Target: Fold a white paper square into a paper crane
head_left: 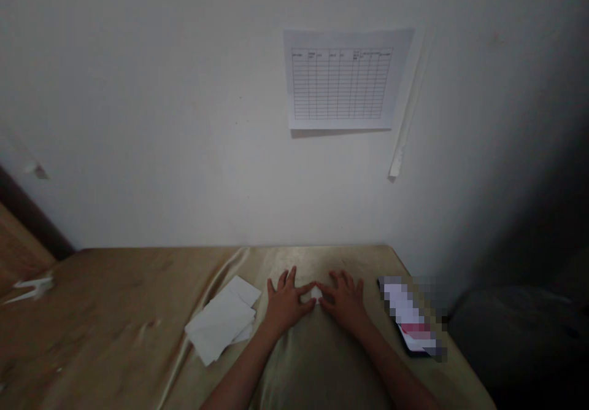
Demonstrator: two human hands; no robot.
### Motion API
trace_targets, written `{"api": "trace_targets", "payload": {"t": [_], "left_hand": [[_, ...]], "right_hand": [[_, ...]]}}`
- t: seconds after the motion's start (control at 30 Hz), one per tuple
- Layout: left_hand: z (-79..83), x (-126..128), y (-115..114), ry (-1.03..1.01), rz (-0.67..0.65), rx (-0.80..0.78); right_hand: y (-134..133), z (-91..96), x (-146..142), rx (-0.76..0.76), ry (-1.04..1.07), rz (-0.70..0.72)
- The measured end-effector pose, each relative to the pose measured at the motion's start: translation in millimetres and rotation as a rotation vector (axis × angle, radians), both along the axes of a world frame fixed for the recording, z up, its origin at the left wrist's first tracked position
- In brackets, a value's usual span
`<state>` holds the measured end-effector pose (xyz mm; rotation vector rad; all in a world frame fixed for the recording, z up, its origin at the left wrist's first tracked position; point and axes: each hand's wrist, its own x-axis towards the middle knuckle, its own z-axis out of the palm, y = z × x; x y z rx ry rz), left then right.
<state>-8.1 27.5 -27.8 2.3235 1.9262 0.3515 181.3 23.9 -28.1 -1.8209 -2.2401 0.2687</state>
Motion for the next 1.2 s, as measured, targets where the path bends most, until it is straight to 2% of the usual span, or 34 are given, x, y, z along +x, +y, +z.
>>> {"api": "trace_targets", "payload": {"t": [0.3,0.57,0.77,1.03,1.2], "left_hand": [[0.6,0.6,-1.3,-0.008,-0.008,-0.007],[4.1,7.7,-4.7,-0.162,-0.076,-0.014],[6.7,9.4,-4.0,-0.289,-0.042,0.039],[5.7,6.1,-3.8,-0.395,-0.111,0.184],[9.3,6.5,-3.3,-0.423,-0.113,0.202]], "right_hand": [[-1.5,-8.7,2.4,0.056,0.056,-0.014],[-0.7,-5.4,3.5,0.047,0.198,-0.041],[1.5,-10.2,5.5,0.086,0.238,-0.065],[4.7,-13.8,7.4,0.122,0.292,-0.026],[5.4,-13.7,7.5,0.128,0.312,-0.015]]}}
